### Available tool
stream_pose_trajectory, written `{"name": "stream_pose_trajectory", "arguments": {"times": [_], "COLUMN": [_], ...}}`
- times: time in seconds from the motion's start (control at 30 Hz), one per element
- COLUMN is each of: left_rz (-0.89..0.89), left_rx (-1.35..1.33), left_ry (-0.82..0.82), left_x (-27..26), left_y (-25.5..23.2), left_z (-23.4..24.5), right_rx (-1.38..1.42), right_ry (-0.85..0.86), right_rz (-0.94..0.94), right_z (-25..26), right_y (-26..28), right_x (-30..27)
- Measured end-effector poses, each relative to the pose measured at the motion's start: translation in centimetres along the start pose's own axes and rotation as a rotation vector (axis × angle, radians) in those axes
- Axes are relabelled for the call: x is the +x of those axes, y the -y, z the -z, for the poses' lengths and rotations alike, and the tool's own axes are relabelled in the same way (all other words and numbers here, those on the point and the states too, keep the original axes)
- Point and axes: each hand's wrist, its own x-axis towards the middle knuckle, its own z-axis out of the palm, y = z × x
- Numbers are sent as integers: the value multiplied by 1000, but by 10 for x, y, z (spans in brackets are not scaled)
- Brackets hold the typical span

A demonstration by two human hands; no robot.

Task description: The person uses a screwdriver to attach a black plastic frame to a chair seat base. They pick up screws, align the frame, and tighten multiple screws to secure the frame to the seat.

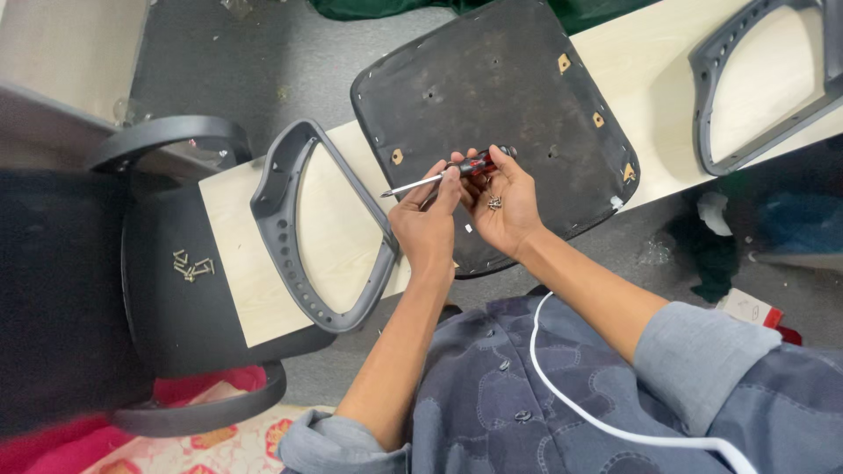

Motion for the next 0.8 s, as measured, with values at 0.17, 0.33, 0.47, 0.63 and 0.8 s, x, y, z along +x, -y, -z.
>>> {"name": "stream_pose_trajectory", "arguments": {"times": [0.17, 0.33, 0.47, 0.63, 0.8], "left_rz": [109, 182, 231, 265, 339], "left_rx": [-248, -415, -641, -750, -788], "left_ry": [54, -37, -188, -271, -406], "left_x": [31, 62, 93, 105, 94], "left_y": [12, 45, 69, 104, 139], "left_z": [-5, -14, -17, -15, -7], "right_rx": [69, 58, 68, 20, -221], "right_ry": [-36, -149, -356, -373, -649], "right_rz": [19, -77, -164, -273, -317], "right_z": [-15, 10, 87, 199, 230], "right_y": [7, 29, 53, 94, 117], "right_x": [5, 29, 60, 105, 135]}}
